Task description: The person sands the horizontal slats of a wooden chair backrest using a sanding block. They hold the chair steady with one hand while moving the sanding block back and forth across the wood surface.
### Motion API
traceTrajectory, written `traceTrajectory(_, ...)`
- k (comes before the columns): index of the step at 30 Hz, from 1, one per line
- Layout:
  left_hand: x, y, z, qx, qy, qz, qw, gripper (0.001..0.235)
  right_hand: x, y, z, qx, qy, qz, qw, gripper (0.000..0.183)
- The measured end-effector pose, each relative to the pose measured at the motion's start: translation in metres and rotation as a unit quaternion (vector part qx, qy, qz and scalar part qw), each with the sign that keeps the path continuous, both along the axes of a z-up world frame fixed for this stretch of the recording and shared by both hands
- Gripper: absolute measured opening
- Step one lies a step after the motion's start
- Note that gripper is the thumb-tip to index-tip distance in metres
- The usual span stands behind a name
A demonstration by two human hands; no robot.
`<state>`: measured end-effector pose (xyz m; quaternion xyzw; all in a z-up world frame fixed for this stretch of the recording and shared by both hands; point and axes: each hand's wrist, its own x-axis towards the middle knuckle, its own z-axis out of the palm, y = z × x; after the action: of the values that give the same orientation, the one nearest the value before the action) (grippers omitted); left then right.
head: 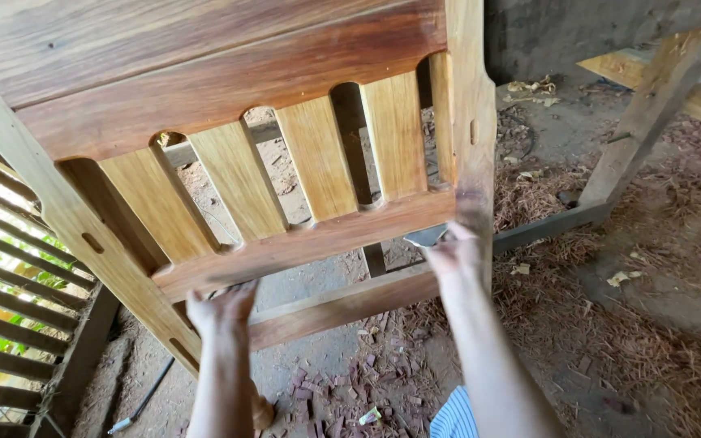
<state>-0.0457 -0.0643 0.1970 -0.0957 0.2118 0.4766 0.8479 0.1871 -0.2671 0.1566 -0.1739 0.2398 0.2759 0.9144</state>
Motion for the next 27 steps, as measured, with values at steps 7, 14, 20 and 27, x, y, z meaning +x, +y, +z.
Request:
traceTrajectory(7, 0.007, 0.054, -0.078, 0.042, 0.067, 0.097, 0.992, 0.062, 0.009, 0.078, -0.122, -0.029, -0.205, 0.044, 0.977, 0.031)
traceTrajectory(14, 0.022, 0.032, -0.061, 0.043, 0.107, 0.059, 0.992, 0.050, -0.046, 0.063, -0.056, -0.038, -0.091, 0.188, 0.977, 0.054)
traceTrajectory(20, 0.009, 0.047, -0.062, 0.032, 0.117, 0.098, 0.988, 0.048, 0.006, 0.012, -0.037, -0.116, -0.060, 0.063, 0.989, 0.059)
traceTrajectory(27, 0.031, 0.041, -0.121, 0.175, 0.225, 0.059, 0.957, 0.045, 0.029, 0.072, -0.150, -0.046, -0.182, 0.024, 0.982, 0.038)
